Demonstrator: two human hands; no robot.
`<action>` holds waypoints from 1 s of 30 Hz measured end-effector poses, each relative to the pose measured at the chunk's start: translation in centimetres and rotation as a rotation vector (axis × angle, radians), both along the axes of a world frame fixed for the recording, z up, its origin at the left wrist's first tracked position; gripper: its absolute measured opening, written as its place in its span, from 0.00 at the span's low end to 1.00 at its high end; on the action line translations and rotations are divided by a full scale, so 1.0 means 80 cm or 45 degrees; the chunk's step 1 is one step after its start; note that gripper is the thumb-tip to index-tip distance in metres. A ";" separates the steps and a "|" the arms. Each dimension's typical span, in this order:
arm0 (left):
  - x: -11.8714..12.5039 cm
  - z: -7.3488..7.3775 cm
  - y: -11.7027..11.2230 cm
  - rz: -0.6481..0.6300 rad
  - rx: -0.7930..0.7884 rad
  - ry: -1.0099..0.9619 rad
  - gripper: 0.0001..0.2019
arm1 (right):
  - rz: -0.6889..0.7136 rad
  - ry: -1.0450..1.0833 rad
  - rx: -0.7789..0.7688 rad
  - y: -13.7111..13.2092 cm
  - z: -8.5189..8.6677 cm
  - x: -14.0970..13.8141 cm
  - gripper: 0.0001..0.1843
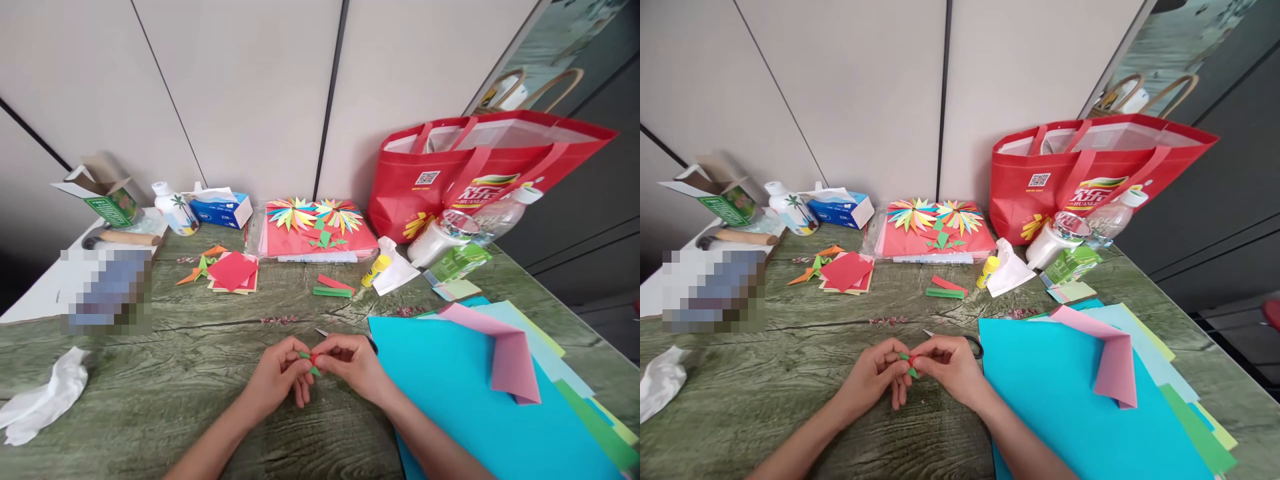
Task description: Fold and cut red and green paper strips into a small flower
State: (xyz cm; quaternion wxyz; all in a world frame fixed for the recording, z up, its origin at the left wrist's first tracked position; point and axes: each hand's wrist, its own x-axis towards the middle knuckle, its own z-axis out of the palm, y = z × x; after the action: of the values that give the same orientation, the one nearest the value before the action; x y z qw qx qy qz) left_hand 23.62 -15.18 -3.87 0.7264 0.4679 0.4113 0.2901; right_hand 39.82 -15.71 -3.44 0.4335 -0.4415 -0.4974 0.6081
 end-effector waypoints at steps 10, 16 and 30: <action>0.001 -0.014 -0.011 -0.019 0.304 0.274 0.08 | -0.105 -0.237 0.046 -0.003 -0.006 -0.002 0.04; 0.000 -0.010 -0.008 0.008 0.263 0.272 0.10 | 0.005 -0.361 0.186 0.001 0.001 -0.002 0.03; 0.007 -0.007 -0.001 0.137 0.168 0.080 0.10 | -0.105 -0.116 0.038 0.009 -0.006 -0.003 0.08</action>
State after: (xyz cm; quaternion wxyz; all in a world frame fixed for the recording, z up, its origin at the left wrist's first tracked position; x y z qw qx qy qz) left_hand 24.16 -15.24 -4.45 0.6643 0.5008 0.4383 0.3402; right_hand 39.56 -15.01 -3.91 0.4415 -0.4825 -0.5070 0.5615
